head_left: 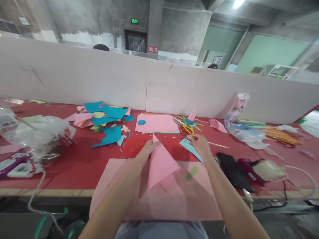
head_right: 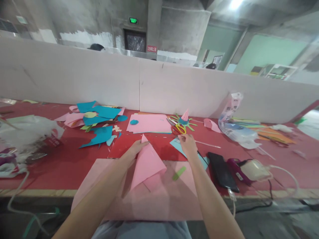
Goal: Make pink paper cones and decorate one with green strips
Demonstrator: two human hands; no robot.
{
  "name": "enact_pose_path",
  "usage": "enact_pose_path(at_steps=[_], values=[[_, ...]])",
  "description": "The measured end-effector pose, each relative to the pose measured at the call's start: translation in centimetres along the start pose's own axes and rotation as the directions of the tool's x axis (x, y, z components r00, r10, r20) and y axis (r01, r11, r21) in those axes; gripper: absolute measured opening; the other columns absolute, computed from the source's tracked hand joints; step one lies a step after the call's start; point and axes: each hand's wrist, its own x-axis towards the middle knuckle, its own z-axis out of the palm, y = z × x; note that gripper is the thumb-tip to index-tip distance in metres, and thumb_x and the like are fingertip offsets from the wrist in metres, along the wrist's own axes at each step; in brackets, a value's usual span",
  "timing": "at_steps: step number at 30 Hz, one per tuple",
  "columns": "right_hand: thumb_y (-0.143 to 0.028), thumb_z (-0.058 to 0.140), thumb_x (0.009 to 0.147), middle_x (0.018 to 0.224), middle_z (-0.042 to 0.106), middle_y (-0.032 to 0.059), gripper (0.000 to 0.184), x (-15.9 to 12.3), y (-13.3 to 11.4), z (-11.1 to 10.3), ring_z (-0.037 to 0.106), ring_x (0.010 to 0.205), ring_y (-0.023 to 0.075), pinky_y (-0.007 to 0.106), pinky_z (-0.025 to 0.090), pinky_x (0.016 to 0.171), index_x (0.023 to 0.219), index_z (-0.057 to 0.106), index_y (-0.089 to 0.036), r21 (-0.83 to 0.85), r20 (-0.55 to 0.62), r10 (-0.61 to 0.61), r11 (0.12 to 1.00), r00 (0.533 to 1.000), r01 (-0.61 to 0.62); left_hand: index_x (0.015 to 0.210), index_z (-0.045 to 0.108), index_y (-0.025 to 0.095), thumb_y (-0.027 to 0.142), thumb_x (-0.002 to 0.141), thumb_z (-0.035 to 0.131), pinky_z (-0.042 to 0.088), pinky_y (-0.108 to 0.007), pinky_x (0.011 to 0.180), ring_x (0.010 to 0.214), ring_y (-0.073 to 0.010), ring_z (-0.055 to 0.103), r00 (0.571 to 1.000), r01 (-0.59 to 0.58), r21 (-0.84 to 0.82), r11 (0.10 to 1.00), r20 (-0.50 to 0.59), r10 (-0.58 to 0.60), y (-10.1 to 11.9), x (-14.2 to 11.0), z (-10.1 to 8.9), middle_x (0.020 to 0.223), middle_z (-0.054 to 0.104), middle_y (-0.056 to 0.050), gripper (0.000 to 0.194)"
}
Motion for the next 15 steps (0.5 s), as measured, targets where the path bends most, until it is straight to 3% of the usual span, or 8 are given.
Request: enact_pose_path(at_steps=[3,6,11,15], values=[[-0.036,0.047,0.081,0.083,0.068,0.0050,0.030,-0.8,-2.5,0.8,0.060,0.076,0.0131,0.022,0.044,0.070,0.084,0.068,-0.015,0.242,0.141,-0.212,0.955,0.967,0.174,0.082,0.065,0.013,0.040,0.056,0.072,0.050,-0.031,0.067,0.076,-0.0239,0.064,1.000,0.011,-0.004,1.000,-0.008,-0.011,0.0,0.2,0.0,0.082,0.070,-0.010,0.038],[-0.039,0.033,0.089,0.085,0.064,0.0045,0.041,-2.3,-4.3,1.4,0.058,0.083,0.0142,0.025,0.042,0.078,0.086,0.067,-0.018,0.413,0.137,-0.392,0.857,0.910,0.307,0.077,0.064,0.012,0.038,0.056,0.072,0.050,-0.031,0.066,0.073,-0.0230,0.064,1.000,0.016,-0.008,1.000,-0.012,-0.016,0.0,0.3,0.2,0.078,0.069,-0.010,0.035],[-0.031,0.019,0.092,0.084,0.055,0.0049,0.049,-5.1,-6.2,1.1,0.050,0.085,0.0151,0.028,0.037,0.082,0.084,0.067,-0.021,0.306,0.139,-0.555,0.812,0.820,0.497,0.072,0.064,0.012,0.036,0.055,0.073,0.049,-0.031,0.065,0.071,-0.0227,0.063,0.998,0.038,-0.009,0.999,-0.047,-0.038,0.3,0.1,0.5,0.070,0.068,-0.008,0.030],[-0.027,0.023,0.092,0.081,0.053,0.0052,0.044,-6.0,-6.8,1.5,0.047,0.082,0.0162,0.029,0.035,0.079,0.077,0.063,-0.019,0.158,0.191,-0.578,0.816,0.793,0.556,0.072,0.064,0.012,0.035,0.051,0.074,0.048,-0.031,0.066,0.070,-0.0226,0.063,0.997,0.021,0.000,1.000,-0.071,-0.021,0.6,-0.3,0.5,0.070,0.068,-0.008,0.033]])
